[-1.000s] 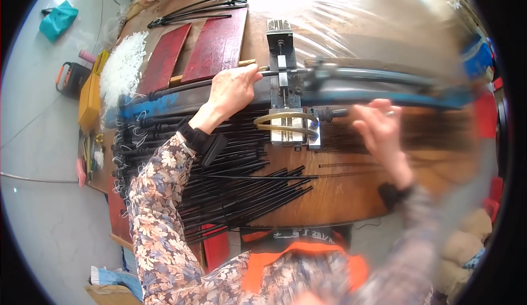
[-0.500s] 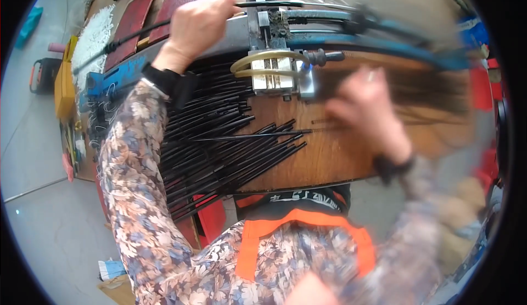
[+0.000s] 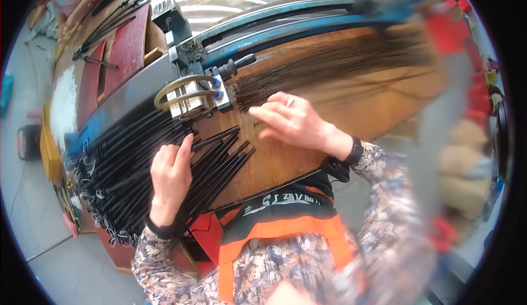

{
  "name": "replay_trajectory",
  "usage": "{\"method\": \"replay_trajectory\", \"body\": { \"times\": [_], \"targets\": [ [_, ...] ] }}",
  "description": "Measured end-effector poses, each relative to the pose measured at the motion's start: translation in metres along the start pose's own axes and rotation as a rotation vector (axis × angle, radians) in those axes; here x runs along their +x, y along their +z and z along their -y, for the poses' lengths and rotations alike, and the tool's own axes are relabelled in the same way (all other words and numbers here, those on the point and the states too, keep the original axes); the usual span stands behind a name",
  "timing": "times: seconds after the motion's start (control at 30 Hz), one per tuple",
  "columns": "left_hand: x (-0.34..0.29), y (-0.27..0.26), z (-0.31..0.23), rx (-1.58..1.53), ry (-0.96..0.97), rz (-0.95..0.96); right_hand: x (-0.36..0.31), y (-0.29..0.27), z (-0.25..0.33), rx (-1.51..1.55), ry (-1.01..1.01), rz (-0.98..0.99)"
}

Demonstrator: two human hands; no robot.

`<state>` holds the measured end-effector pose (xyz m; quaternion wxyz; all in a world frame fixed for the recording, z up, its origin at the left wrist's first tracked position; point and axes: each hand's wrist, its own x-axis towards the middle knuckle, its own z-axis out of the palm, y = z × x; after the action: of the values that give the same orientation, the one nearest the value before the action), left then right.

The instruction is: Manually feeding and processing thin metal rods through a fabrication machine on a workbench.

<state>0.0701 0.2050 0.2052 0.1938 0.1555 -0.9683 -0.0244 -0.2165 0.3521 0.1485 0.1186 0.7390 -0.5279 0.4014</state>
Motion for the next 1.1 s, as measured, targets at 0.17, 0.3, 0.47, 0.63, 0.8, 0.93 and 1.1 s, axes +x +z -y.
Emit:
{"method": "replay_trajectory", "body": {
  "times": [0.17,0.3,0.47,0.63,0.8,0.93,1.1],
  "targets": [
    [0.038,-0.024,-0.013,-0.059,0.126,0.031,0.016,-0.006,0.014,-0.095,0.041,-0.024],
    [0.058,-0.053,0.003,0.095,0.151,-0.070,0.017,-0.003,-0.027,-0.781,-0.165,-0.234],
    [0.062,-0.138,0.073,0.268,-0.113,-0.372,0.034,-0.039,-0.083,-0.338,0.316,-0.062],
    [0.054,-0.176,0.091,0.445,-0.088,-0.476,0.170,0.030,-0.066,0.338,0.321,0.066],
    [0.000,-0.169,0.118,0.255,-0.288,-0.414,0.218,0.068,-0.062,0.392,0.314,0.186],
    [-0.033,-0.155,0.127,0.239,-0.405,-0.333,0.225,0.081,-0.063,0.336,0.321,0.255],
    [-0.017,-0.137,0.128,0.099,-0.434,-0.345,0.237,0.092,-0.069,0.355,0.334,0.402]
  ]
}}
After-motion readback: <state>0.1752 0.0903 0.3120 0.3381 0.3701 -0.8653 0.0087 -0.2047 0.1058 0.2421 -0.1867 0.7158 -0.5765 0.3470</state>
